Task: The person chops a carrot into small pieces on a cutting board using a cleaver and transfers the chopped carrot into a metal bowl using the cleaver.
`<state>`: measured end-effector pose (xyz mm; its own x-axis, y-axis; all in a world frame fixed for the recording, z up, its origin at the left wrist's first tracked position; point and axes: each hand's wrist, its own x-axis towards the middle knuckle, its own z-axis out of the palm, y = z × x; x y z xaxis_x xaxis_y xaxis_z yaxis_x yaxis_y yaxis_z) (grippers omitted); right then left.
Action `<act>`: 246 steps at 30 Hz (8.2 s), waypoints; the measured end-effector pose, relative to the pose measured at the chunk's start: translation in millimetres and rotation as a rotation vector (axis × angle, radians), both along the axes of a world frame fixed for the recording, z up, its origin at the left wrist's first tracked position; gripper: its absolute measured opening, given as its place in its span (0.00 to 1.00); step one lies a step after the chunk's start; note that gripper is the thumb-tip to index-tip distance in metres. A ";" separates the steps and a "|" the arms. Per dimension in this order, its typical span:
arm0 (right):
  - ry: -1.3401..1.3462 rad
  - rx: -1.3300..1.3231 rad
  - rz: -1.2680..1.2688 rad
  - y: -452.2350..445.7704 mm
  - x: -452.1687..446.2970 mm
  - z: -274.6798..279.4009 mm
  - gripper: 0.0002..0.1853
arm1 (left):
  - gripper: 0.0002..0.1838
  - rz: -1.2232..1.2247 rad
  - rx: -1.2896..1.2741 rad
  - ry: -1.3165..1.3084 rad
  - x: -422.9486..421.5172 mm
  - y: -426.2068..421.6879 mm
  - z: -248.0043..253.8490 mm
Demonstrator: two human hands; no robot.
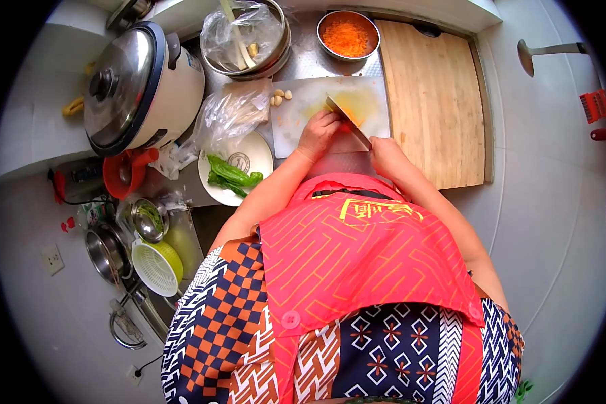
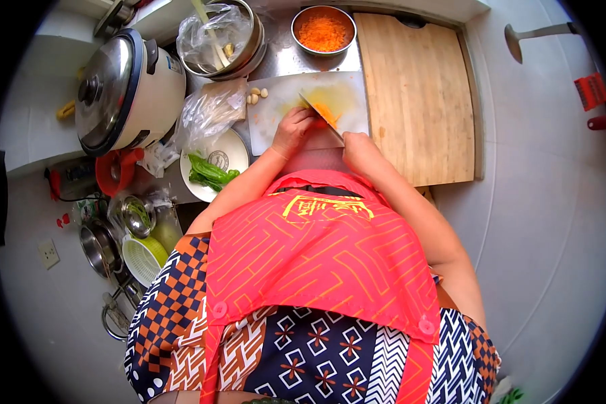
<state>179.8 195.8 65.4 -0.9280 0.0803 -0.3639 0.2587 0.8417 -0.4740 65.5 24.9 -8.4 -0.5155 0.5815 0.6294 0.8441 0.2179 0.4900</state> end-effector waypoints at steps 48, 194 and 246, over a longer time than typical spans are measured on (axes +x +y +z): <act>-0.011 0.023 0.064 3.7 2.5 10.5 0.09 | 0.10 0.012 0.038 -0.017 0.2 -0.7 0.8; 0.021 -0.029 0.006 0.1 14.6 21.9 0.10 | 0.12 0.057 -0.023 -0.059 -1.0 -7.3 -15.2; 0.019 -0.022 0.023 -3.2 10.8 27.4 0.09 | 0.13 0.095 -0.018 -0.092 0.4 -9.2 -13.7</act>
<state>190.5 192.6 92.8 -0.9363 0.0508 -0.3474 0.2297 0.8369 -0.4967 66.0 15.7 -22.2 -0.6236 0.5381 0.5671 0.7711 0.3043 0.5593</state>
